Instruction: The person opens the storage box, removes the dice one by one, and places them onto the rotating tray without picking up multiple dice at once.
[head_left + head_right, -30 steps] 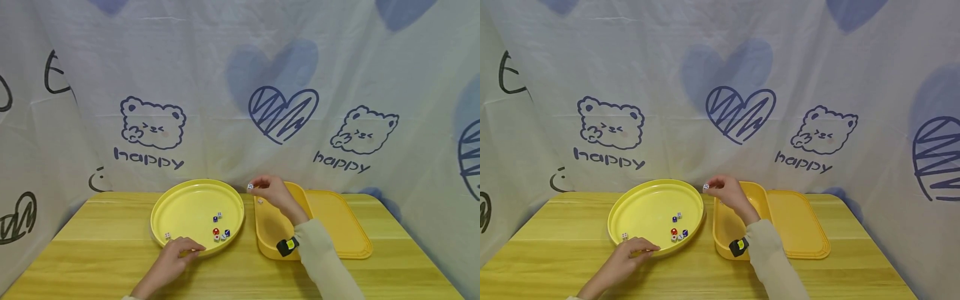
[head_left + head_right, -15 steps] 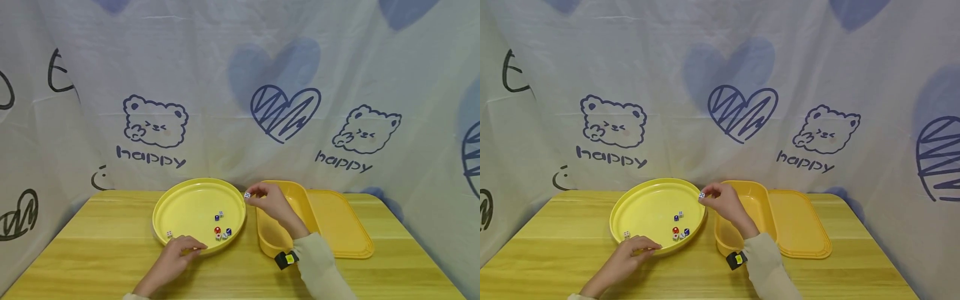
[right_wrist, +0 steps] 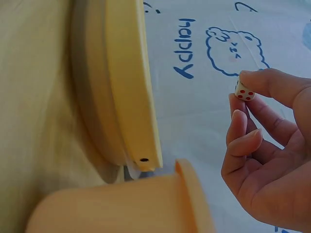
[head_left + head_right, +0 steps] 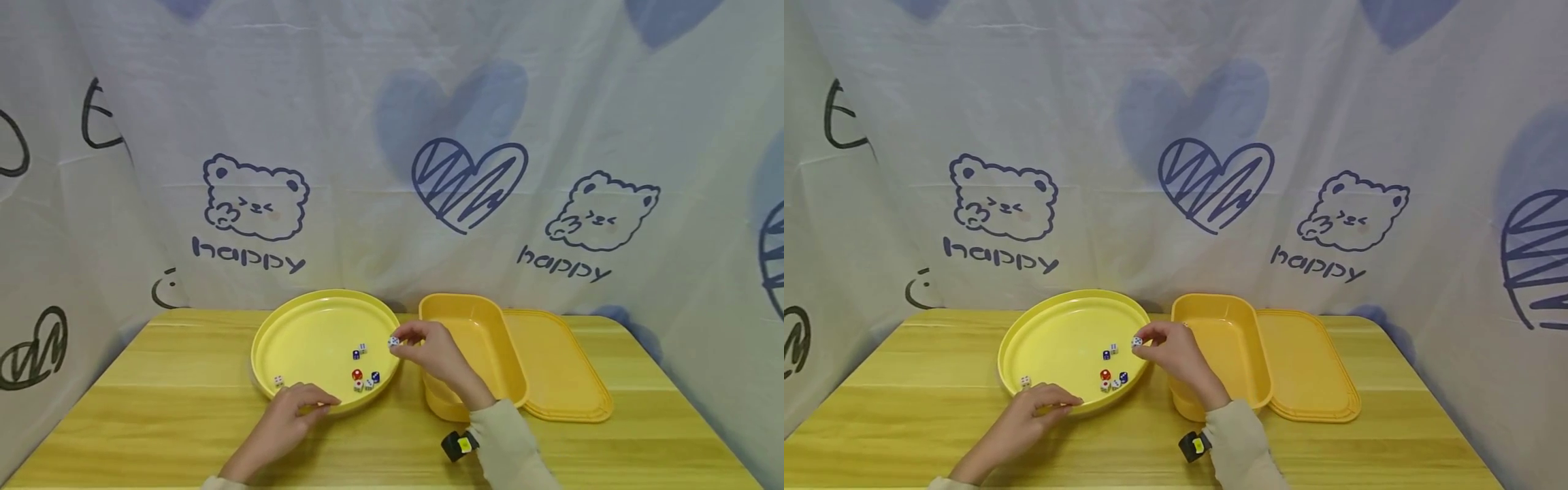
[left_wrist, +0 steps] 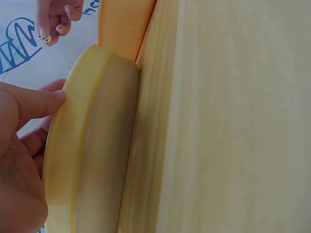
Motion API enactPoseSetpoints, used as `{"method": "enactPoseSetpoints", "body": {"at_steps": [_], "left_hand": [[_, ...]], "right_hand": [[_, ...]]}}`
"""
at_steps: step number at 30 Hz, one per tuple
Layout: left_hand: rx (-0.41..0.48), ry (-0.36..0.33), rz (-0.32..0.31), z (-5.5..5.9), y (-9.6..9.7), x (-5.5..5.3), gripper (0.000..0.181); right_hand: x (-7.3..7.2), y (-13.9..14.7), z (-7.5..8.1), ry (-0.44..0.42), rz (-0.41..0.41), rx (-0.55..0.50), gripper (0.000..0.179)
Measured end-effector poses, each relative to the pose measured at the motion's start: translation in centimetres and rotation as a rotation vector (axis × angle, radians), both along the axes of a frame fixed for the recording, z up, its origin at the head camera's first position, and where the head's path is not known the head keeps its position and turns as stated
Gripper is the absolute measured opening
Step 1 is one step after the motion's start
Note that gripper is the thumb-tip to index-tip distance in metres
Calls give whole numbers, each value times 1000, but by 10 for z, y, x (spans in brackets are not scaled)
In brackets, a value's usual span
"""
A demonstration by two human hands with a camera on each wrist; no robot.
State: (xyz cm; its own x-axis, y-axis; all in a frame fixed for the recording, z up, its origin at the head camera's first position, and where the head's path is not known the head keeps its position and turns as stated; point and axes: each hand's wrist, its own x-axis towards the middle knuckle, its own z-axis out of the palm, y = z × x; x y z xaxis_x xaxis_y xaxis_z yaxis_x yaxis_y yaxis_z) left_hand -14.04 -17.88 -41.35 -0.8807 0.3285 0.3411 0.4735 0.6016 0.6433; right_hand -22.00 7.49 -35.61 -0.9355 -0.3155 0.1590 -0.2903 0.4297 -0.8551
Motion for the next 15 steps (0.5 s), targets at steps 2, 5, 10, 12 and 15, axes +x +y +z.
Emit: {"method": "enactPoseSetpoints", "body": {"at_steps": [2, 5, 10, 12, 15], "left_hand": [[1, 4, -4, 0, 1, -1, 19], [2, 19, -7, 0, 2, -1, 20], [5, 49, -13, 0, 3, -1, 21], [5, 62, -15, 0, 3, -1, 20], [7, 80, -19, -2, 3, 0, 19]], "right_hand": [[2, -2, -1, 16, 9, 15, 13], [4, -8, -4, 41, 42, 40, 14], [8, -19, -11, 49, 112, 58, 12], [10, -23, -14, 54, 140, 56, 10], [14, -29, -20, 75, 175, 44, 9]]}}
